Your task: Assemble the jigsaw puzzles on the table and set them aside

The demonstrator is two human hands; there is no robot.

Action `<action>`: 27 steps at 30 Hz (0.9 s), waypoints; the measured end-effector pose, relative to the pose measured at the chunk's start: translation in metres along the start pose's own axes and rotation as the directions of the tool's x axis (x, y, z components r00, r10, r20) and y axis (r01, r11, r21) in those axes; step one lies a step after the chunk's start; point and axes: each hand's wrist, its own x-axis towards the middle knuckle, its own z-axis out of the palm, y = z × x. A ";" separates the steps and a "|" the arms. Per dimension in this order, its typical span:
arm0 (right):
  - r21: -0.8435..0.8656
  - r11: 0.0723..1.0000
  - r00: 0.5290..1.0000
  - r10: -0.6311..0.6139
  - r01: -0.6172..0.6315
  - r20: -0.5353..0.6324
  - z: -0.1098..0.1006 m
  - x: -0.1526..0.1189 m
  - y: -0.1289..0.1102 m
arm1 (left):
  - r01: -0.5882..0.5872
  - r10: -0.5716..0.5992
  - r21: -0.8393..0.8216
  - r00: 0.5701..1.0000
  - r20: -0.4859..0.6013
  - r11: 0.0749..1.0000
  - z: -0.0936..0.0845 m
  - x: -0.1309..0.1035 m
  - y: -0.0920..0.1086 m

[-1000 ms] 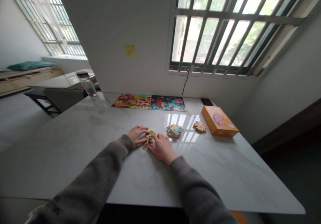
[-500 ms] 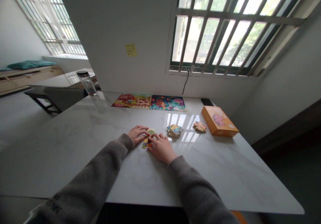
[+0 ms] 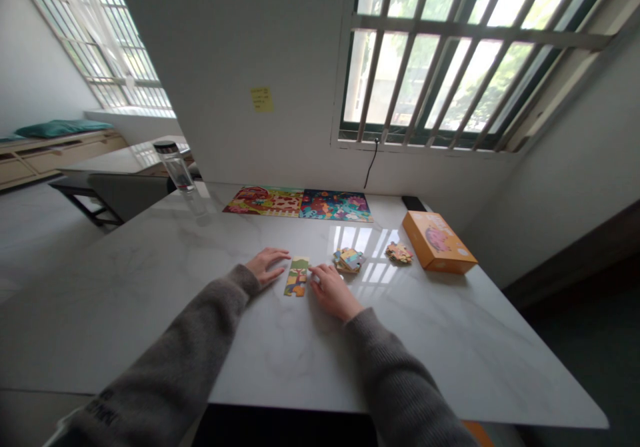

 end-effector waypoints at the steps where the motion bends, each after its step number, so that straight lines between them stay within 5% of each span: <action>1: -0.011 1.000 1.000 -0.005 0.005 0.005 -0.001 0.000 -0.001 | -0.015 0.015 0.011 1.000 0.013 1.000 0.001 -0.001 0.003; 10: -0.062 0.997 0.999 -0.041 0.043 0.036 -0.002 -0.001 -0.006 | -0.067 0.062 0.058 0.995 0.083 0.996 0.028 -0.002 0.027; 22: -0.049 0.996 0.997 -0.071 0.072 0.020 -0.002 -0.002 -0.009 | -0.024 0.018 0.068 0.997 0.079 0.997 0.020 0.003 0.024; 27: -0.035 0.999 0.968 0.006 -0.015 -0.251 -0.029 0.001 0.004 | -0.015 0.008 0.080 0.996 0.086 0.997 0.021 0.002 0.024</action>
